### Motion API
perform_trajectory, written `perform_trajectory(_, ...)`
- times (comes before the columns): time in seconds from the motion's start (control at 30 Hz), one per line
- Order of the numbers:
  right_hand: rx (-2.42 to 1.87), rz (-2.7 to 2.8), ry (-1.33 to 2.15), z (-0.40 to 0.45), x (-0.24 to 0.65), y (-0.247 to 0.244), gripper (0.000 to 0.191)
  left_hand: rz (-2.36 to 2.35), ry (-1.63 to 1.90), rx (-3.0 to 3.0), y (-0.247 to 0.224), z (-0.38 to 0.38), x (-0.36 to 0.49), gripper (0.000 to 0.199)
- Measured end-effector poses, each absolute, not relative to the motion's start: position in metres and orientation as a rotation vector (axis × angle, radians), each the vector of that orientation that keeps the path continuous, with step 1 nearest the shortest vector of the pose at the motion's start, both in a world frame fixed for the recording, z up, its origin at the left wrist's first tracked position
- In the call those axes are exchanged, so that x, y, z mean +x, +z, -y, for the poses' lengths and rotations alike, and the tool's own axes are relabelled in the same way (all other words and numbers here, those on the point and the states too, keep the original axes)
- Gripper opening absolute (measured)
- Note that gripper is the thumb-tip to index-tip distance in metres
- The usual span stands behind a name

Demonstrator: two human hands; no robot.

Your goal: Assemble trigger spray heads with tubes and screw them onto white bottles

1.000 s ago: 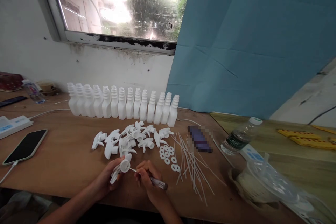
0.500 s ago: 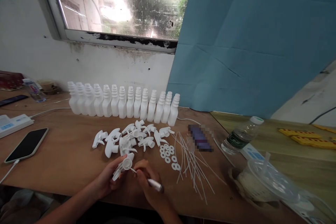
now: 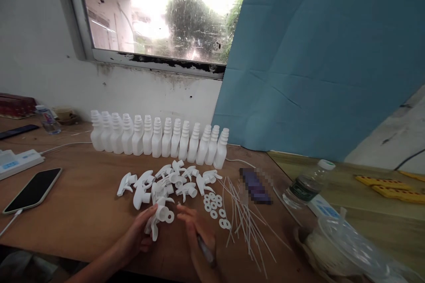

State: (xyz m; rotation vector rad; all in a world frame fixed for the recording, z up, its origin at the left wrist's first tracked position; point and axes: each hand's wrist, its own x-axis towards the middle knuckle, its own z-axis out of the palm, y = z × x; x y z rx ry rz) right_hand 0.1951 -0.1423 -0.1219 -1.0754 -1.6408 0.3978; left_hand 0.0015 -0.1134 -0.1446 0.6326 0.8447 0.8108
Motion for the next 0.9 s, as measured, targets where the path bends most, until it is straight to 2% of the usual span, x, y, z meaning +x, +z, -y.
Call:
perform_trajectory(0.1,-1.312,1.38,0.493,0.136,0.212,-0.116,0.038,-0.838,0.943,0.892,-0.147,0.114,-0.001,0.052)
perform_trajectory(0.23,-1.372,1.264,0.499,0.131,0.223,-0.118,0.039,-0.933,1.015,1.178,-0.146,0.116,-0.004,0.058)
perform_trajectory(0.4,-1.19,1.433,0.702,0.137,0.206,-0.132,0.018,-1.078,1.015,1.491,-0.133,0.119,-0.01,0.041)
perform_trajectory(0.53,-1.161,1.635,0.841,0.14,0.193,-0.139,0.022,-1.182,0.911,1.846,-0.115,0.123,-0.024,0.03)
perform_trajectory(0.63,-1.241,1.738,0.8,0.137,0.199,-0.137,0.021,-1.086,0.739,2.154,-0.106,0.124,-0.035,0.03)
perform_trajectory(0.7,-1.294,1.727,0.707,0.133,0.21,-0.134,0.021,-1.001,0.657,2.36,-0.105,0.124,-0.039,0.039)
perform_trajectory(0.8,-1.38,1.584,0.538,0.127,0.234,-0.127,0.022,-0.95,0.574,2.534,-0.111,0.121,-0.039,0.05)
perform_trajectory(0.9,-1.538,1.388,0.467,0.127,0.269,-0.117,0.026,-0.941,0.527,2.591,-0.116,0.118,-0.036,0.05)
